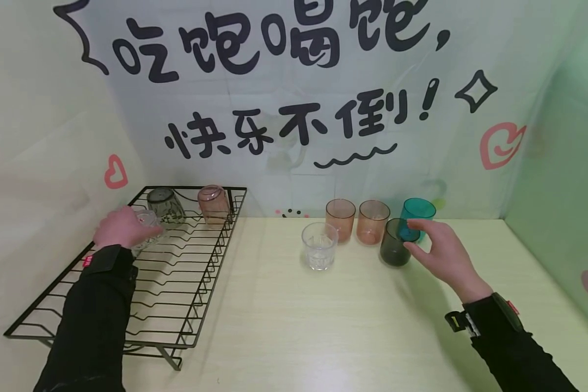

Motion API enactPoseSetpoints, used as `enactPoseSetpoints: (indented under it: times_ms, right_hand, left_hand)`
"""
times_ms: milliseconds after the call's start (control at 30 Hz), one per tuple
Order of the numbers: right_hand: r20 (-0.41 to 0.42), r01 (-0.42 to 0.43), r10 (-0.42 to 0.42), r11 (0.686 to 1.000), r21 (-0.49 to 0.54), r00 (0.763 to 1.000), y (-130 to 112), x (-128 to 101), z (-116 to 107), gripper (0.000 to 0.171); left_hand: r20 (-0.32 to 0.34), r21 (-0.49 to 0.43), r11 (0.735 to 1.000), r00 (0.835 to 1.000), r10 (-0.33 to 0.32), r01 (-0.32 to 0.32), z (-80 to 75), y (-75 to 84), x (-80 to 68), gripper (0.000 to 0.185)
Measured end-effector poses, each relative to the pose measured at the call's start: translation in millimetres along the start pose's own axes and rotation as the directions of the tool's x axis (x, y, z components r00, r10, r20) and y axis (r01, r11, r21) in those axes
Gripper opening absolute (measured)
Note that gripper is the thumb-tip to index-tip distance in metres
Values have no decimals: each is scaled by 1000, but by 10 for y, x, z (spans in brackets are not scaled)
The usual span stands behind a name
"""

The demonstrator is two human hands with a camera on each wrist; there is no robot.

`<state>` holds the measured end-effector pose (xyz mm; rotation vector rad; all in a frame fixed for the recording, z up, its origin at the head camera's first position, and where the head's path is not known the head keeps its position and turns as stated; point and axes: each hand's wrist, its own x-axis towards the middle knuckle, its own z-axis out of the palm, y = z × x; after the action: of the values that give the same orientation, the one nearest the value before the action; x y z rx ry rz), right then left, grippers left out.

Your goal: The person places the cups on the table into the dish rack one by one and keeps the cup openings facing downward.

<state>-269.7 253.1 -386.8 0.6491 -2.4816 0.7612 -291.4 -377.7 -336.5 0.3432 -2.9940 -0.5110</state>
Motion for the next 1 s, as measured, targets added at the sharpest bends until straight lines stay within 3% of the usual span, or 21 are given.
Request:
enactPoseSetpoints:
  times_ms: [133,333,433,700,1000]
  right_hand:
    - [24,3,-2,1000,-19,1000,14,29,10,46]
    - [65,-20,23,999,-43,998,39,43,33,49]
    - [85,-27,31,999,-47,996,44,41,51,50]
    - [117,-42,50,997,-70,992,70,24,127,52]
    - [118,-39,51,994,-104,992,64,31,175,54]
  left_hand:
    - [10,-9,1000,1000,21,-21,-27,-26,4,62]
    - [11,-19,999,999,37,-37,-105,-46,-22,105]
    - [20,-29,998,998,55,-54,-156,-40,-57,112]
    - [5,-45,996,997,82,-81,-241,47,-110,95]
    - [-52,-36,994,994,97,-99,-278,160,-158,94]
